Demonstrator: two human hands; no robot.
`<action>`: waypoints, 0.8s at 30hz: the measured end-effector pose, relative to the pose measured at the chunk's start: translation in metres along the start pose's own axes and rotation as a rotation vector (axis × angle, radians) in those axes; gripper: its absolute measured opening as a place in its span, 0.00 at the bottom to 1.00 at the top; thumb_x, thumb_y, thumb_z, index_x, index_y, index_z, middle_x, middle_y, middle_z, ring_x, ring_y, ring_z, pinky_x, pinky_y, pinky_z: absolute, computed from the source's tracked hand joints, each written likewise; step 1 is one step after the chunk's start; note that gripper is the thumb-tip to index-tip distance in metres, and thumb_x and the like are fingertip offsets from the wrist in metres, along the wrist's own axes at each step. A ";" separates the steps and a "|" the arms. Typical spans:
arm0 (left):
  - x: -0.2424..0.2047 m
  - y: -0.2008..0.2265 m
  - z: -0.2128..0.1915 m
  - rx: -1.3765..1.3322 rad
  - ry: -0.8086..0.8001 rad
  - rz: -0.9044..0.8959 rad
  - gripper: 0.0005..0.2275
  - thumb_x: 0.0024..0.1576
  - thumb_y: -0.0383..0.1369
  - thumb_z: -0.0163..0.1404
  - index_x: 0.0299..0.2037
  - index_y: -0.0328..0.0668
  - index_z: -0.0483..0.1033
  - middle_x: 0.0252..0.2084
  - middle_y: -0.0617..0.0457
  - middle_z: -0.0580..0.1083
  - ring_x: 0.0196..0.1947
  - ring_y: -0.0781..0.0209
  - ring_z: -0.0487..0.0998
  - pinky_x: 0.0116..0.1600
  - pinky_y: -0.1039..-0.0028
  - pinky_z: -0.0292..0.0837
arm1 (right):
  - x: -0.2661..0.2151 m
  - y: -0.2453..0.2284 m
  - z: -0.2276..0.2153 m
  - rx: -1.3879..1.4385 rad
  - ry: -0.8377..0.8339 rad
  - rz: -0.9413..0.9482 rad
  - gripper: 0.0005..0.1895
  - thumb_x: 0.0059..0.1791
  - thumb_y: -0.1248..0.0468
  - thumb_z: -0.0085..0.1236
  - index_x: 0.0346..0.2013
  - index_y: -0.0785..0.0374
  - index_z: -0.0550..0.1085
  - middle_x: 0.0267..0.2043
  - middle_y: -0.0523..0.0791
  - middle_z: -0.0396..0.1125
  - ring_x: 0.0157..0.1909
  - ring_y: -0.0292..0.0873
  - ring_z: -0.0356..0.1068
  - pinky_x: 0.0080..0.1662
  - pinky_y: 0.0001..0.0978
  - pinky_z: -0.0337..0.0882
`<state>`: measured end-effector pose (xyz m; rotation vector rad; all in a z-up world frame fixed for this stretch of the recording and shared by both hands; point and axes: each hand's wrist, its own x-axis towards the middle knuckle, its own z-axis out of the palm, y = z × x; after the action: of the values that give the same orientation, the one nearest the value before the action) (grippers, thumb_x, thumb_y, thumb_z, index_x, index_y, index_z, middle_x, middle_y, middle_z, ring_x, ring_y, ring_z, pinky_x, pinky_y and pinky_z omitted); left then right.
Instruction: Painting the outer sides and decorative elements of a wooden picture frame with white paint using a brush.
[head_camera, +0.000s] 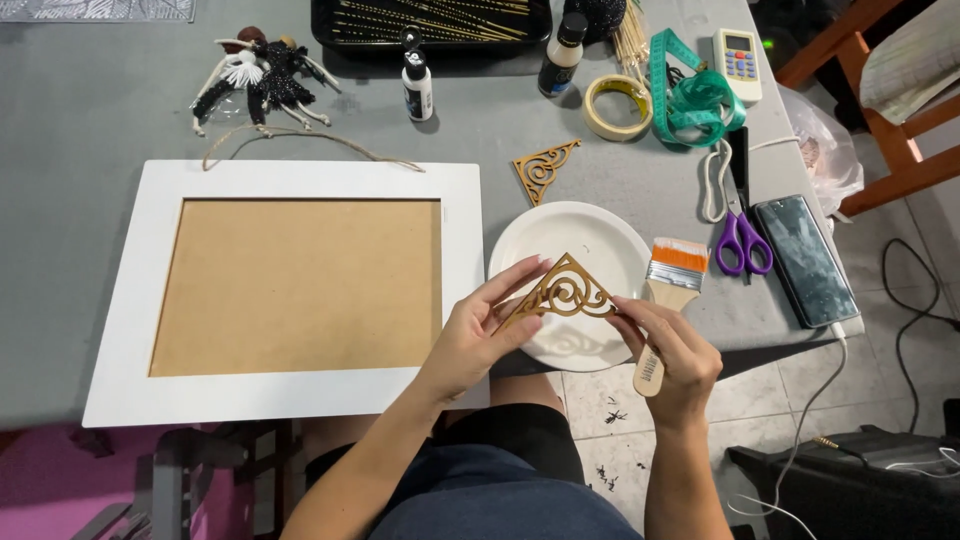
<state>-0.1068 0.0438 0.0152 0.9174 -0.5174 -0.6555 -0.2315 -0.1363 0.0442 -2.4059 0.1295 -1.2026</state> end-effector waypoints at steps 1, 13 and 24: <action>-0.003 0.003 0.001 -0.001 -0.001 -0.003 0.29 0.57 0.25 0.58 0.70 0.34 0.63 0.70 0.39 0.66 0.64 0.49 0.72 0.64 0.67 0.73 | -0.001 0.001 0.000 -0.002 0.000 0.003 0.11 0.45 0.75 0.71 0.40 0.62 0.84 0.34 0.46 0.78 0.34 0.44 0.78 0.40 0.33 0.77; -0.014 0.057 -0.015 1.116 0.024 0.347 0.33 0.50 0.35 0.66 0.67 0.36 0.68 0.64 0.37 0.72 0.62 0.37 0.74 0.64 0.51 0.70 | 0.010 0.033 -0.010 -0.174 -0.058 -0.057 0.06 0.50 0.71 0.71 0.40 0.60 0.84 0.37 0.43 0.77 0.38 0.45 0.78 0.43 0.35 0.75; -0.016 0.056 -0.031 1.259 0.186 0.339 0.20 0.57 0.35 0.61 0.59 0.43 0.76 0.56 0.48 0.78 0.60 0.46 0.76 0.62 0.56 0.72 | 0.011 0.066 0.022 -0.345 -0.125 -0.027 0.05 0.52 0.63 0.71 0.41 0.51 0.83 0.36 0.37 0.77 0.38 0.41 0.77 0.43 0.28 0.75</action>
<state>-0.0808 0.0967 0.0443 1.9787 -0.9079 0.1582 -0.2005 -0.1910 0.0122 -2.7813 0.2869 -1.1119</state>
